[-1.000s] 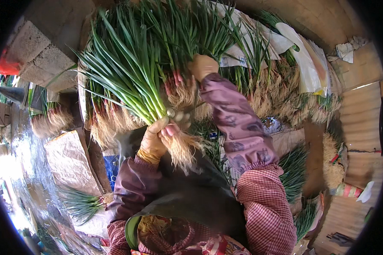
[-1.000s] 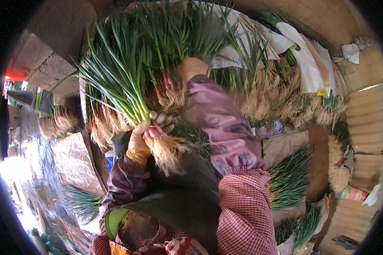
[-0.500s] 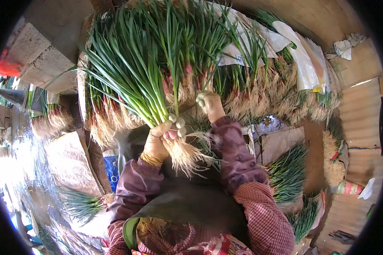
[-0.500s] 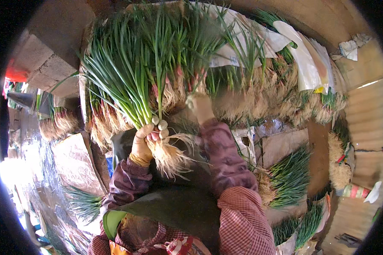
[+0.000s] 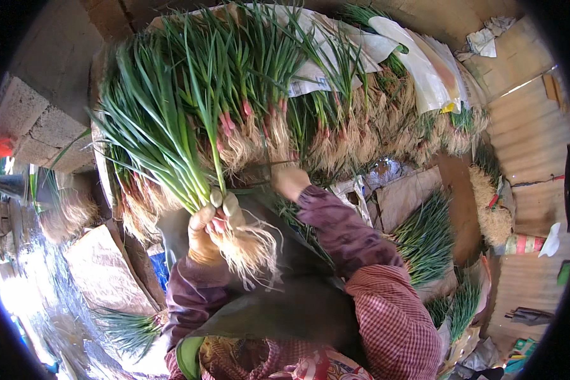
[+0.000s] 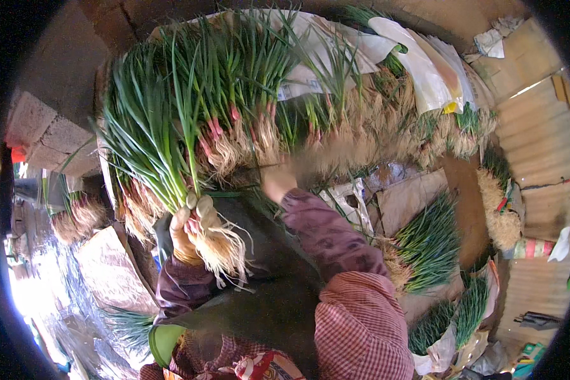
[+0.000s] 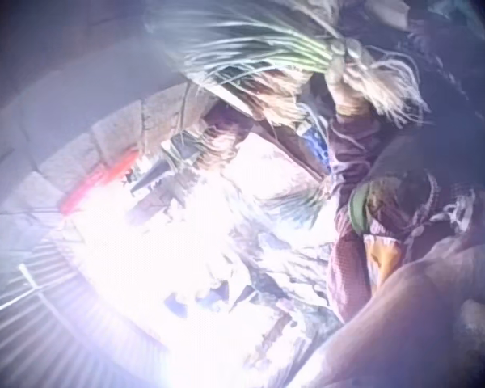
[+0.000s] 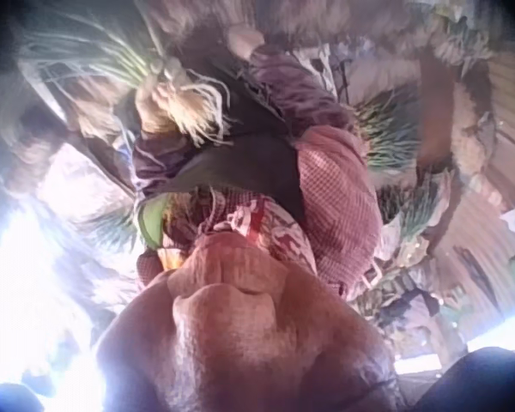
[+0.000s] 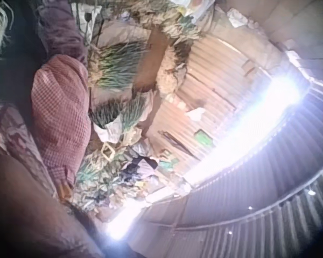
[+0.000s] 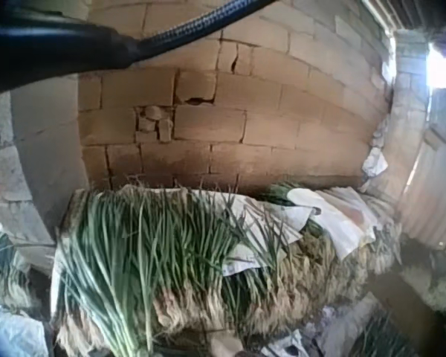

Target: The person gathers green onions into a bundle, aligns the roots, and ties them with a rubber band. The person repeats this process for multiple bunches, placing each finished bundle aside.

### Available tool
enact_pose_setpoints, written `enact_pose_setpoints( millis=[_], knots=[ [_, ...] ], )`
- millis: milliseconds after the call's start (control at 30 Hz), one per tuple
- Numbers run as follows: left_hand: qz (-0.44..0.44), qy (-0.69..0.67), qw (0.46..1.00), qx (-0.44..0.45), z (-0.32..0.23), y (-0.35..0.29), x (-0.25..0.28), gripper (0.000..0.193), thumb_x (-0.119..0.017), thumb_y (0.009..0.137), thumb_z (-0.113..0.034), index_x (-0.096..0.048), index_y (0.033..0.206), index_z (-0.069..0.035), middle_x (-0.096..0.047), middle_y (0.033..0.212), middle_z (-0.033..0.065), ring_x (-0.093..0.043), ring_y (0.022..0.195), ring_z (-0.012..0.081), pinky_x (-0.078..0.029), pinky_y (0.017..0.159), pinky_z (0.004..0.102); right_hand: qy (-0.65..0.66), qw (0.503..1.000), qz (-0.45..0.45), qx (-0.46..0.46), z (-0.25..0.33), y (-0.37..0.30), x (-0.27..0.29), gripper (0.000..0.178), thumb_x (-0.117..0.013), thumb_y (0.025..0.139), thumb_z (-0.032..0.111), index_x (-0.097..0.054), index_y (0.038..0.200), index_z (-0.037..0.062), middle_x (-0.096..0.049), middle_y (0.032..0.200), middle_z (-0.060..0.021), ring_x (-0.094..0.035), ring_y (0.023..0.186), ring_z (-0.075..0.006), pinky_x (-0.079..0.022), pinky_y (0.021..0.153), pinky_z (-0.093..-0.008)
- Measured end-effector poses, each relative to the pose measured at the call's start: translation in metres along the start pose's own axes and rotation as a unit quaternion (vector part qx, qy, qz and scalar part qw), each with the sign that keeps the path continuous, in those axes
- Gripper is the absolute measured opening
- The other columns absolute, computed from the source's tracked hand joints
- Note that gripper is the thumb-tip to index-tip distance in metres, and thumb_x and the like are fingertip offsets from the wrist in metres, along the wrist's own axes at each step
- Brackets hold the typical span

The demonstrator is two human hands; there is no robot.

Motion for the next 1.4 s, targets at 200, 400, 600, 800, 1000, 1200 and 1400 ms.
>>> enact_pose_setpoints(
  millis=[200, 400, 600, 800, 1000, 1200, 1400],
  knots=[
    [-0.068, -0.064, 0.993, 0.066, 0.016, 0.010, 0.049, 0.023, -0.059, 0.079, -0.013, -0.055, 0.101, -0.007, -0.056, 0.095, 0.0110, -0.056, 0.080, 0.0215, -0.050, 0.071, 0.0377, 0.415, 0.904, -0.036, 0.097, 0.040, -0.010, 0.061, 0.034, -0.052, 0.086, 0.034, -0.062, 0.099, 0.0035, -0.064, 0.077, -0.0093, -0.055, 0.058, -0.0159, -0.044, 0.054, -0.0292],
    [-0.145, 0.169, 0.975, 0.003, -0.002, 0.002, 0.040, 0.031, -0.061, 0.075, -0.010, -0.054, 0.104, 0.000, -0.058, 0.099, 0.0163, -0.057, 0.098, 0.0306, -0.048, 0.085, 0.0465, 0.545, 0.828, -0.092, 0.096, 0.048, -0.009, 0.130, 0.035, -0.054, 0.088, 0.036, -0.058, 0.099, 0.0034, -0.063, 0.076, -0.0047, -0.050, 0.051, -0.0077, -0.039, 0.044, -0.0210],
    [-0.085, 0.130, 0.987, -0.031, -0.041, 0.014, 0.015, 0.030, -0.061, 0.077, -0.013, -0.052, 0.104, -0.002, -0.059, 0.101, 0.0142, -0.061, 0.089, 0.0277, -0.053, 0.079, 0.0438, 0.187, 0.934, -0.212, -0.217, -0.125, 0.022, 0.175, 0.038, -0.054, 0.086, 0.036, -0.054, 0.109, 0.0045, -0.063, 0.087, -0.0115, -0.061, 0.071, -0.0200, -0.049, 0.061, -0.0340],
    [-0.213, 0.121, 0.969, 0.031, -0.018, 0.010, 0.076, 0.023, -0.060, 0.080, -0.014, -0.056, 0.100, -0.004, -0.060, 0.105, 0.0152, -0.060, 0.093, 0.0277, -0.051, 0.080, 0.0428, 0.007, 0.942, -0.326, 0.076, 0.072, 0.056, 0.162, 0.025, -0.060, 0.083, 0.032, -0.052, 0.083, 0.0087, -0.046, 0.054, 0.0028, -0.042, 0.043, -0.0087, -0.038, 0.037, -0.0272],
    [-0.183, 0.158, 0.970, -0.031, -0.029, 0.014, 0.043, 0.028, -0.060, 0.079, -0.014, -0.055, 0.101, 0.001, -0.058, 0.110, 0.0152, -0.058, 0.100, 0.0291, -0.045, 0.090, 0.0450, -0.099, 0.988, -0.119, 0.024, 0.067, 0.137, 0.123, 0.015, -0.048, 0.086, 0.014, -0.059, 0.079, 0.0073, -0.054, 0.055, -0.0032, -0.049, 0.043, -0.0123, -0.042, 0.038, -0.0270],
    [-0.285, 0.218, 0.933, 0.023, -0.012, 0.018, 0.068, 0.017, -0.060, 0.079, -0.010, -0.059, 0.091, 0.003, -0.061, 0.071, 0.0080, -0.059, 0.062, 0.0174, -0.053, 0.073, 0.0337, 0.052, 0.956, -0.197, 0.211, 0.095, 0.010, 0.109, 0.014, -0.053, 0.086, 0.019, -0.061, 0.081, 0.0091, -0.060, 0.064, -0.0045, -0.056, 0.052, -0.0145, -0.048, 0.048, -0.0316],
    [-0.196, 0.087, 0.977, -0.007, -0.007, 0.020, 0.053, 0.017, -0.060, 0.078, -0.014, -0.055, 0.091, -0.003, -0.056, 0.082, 0.0081, -0.053, 0.068, 0.0164, -0.047, 0.061, 0.0303, 0.162, 0.917, -0.343, 0.121, 0.078, 0.011, 0.077, 0.015, -0.056, 0.083, 0.020, -0.060, 0.074, 0.0087, -0.059, 0.061, -0.0069, -0.055, 0.051, -0.0181, -0.047, 0.049, -0.0329]
  ],
)
Point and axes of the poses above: each hand's wrist, its own y-axis towards the middle knuckle, its own x-axis out of the back of the hand, z = x × y, the point moved 6 cm from there along y, towards the middle knuckle
